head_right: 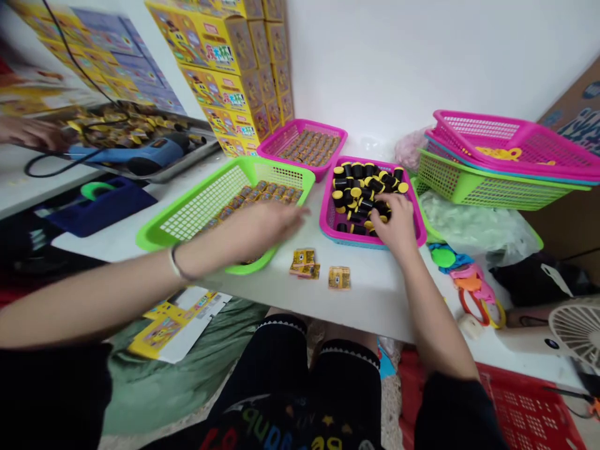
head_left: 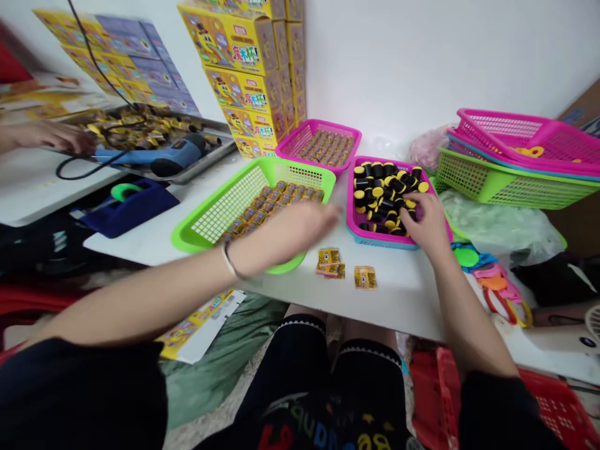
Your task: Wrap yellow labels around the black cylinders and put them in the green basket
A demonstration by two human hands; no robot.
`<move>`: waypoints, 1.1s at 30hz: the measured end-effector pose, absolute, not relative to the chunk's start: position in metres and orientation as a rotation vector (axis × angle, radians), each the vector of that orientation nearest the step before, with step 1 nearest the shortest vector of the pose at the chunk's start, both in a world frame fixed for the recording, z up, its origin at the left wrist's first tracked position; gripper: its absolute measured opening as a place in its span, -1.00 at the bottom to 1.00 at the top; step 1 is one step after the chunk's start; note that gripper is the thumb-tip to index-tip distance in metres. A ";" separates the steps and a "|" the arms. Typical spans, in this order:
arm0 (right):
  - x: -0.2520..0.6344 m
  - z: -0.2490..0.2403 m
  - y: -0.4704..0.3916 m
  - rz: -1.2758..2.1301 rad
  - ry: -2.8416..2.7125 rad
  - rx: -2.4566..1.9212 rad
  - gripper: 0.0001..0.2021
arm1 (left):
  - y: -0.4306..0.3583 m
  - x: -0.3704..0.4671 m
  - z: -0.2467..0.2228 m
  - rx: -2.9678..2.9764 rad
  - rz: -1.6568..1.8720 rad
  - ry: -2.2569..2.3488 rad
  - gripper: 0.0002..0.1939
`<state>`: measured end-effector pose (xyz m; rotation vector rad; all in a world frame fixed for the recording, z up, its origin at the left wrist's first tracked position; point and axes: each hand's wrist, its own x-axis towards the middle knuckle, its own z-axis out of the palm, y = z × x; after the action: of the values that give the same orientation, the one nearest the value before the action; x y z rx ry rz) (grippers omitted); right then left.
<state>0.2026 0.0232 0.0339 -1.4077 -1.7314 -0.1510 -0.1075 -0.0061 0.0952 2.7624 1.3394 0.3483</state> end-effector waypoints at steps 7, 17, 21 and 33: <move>0.152 0.055 0.114 0.462 -1.509 -1.880 -0.72 | -0.110 -0.039 0.006 3.092 -0.038 1.059 -0.61; 0.200 0.045 0.015 0.074 -1.374 -1.457 -0.67 | -0.091 -0.042 -0.011 3.189 -0.077 0.772 -0.67; 0.212 0.018 -0.017 -0.089 -1.276 -1.240 -0.61 | -0.085 -0.047 -0.003 2.949 -0.022 0.791 -0.79; 0.203 -0.005 -0.027 -0.007 -1.385 -1.019 -0.62 | -0.048 -0.023 0.030 1.448 0.900 0.695 -0.56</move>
<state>0.2030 -0.0268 -0.0051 -1.0193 -1.3850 -0.0066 -0.0234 -0.0481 0.0302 1.4481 0.6946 0.8999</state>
